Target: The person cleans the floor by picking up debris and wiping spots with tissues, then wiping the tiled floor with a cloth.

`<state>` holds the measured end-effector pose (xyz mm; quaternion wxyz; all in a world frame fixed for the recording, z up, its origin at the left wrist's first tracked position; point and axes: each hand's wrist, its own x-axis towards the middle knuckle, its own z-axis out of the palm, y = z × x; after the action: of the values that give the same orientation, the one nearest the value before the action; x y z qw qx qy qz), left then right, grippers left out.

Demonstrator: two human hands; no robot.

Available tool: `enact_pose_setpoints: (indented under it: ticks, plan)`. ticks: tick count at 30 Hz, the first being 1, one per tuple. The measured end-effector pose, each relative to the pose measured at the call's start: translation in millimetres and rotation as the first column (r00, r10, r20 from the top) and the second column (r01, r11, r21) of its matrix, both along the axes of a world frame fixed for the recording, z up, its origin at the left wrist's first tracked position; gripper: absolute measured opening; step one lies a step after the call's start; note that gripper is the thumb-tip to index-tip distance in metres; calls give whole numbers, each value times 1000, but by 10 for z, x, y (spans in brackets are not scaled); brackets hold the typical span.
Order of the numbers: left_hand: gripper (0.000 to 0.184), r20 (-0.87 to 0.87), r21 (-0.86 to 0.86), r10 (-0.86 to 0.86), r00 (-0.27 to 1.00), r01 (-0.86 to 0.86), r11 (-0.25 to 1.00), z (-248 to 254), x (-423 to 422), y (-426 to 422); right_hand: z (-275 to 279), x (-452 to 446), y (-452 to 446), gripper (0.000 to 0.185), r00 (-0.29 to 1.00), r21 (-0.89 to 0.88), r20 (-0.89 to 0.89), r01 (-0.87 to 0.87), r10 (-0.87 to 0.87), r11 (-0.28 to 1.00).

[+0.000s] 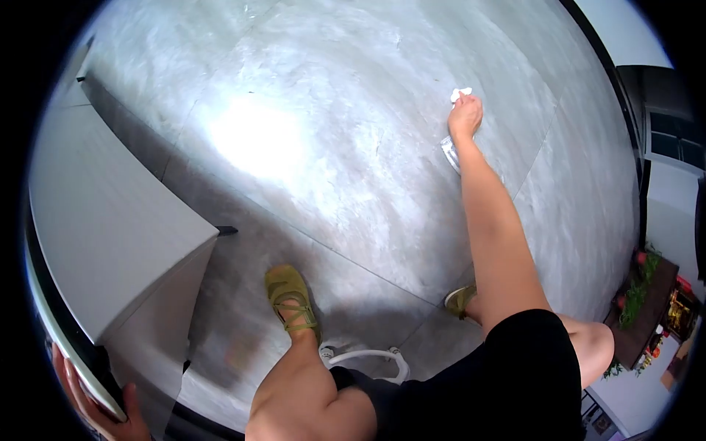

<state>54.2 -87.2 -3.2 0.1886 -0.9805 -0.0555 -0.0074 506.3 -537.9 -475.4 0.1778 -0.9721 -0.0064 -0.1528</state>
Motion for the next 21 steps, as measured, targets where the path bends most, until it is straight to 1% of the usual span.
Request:
enact_pose_setpoints:
  ticks: [2,5,6,7,8,9,10,11,12,15,19,20,21]
  plan:
    - [72,4,1,-7,1000,7,1000,14,11,8,-17,286,49,20,999,-8,-37,-2,1,1000]
    - [72,12,-12,3,1000,-3,1000,25,63,-37,7,474,278,22,992,163,-40,-111,119,980]
    - [71,14,-19,14,1000,-14,1000,19,80,-69,34,446,338,22,981,194,-55,-174,188,965]
    - [70,54,-89,84,995,-79,993,1,71,-140,85,359,406,22,963,232,-67,-240,262,943]
    - [74,49,-22,80,996,-79,997,13,58,-138,148,230,490,23,939,271,-76,-303,334,913]
    - [75,45,-18,69,997,-68,998,23,54,-133,225,77,574,23,916,226,-86,-365,392,903]
    - [75,43,-15,57,997,-56,998,28,52,-139,251,-76,665,23,893,259,-86,-408,441,876]
    - [73,68,-62,75,995,-71,996,15,59,-172,260,-226,748,24,870,288,-85,-446,486,847]
    - [72,55,-46,46,997,-43,998,30,83,-184,275,-347,827,24,845,311,-81,-482,529,819]
    - [72,7,-25,44,999,-44,999,71,101,-162,240,-708,1303,26,771,385,-62,-568,634,728]
    - [71,-14,-24,35,999,-35,999,91,76,-132,221,-1092,2231,24,725,450,-62,-593,685,668]
    - [70,-16,-23,37,999,-37,999,87,83,-140,252,-1141,2451,21,716,457,-50,-603,696,654]
    - [70,4,-64,44,999,-44,997,72,92,-149,285,-1201,2657,18,708,466,-43,-610,705,641]
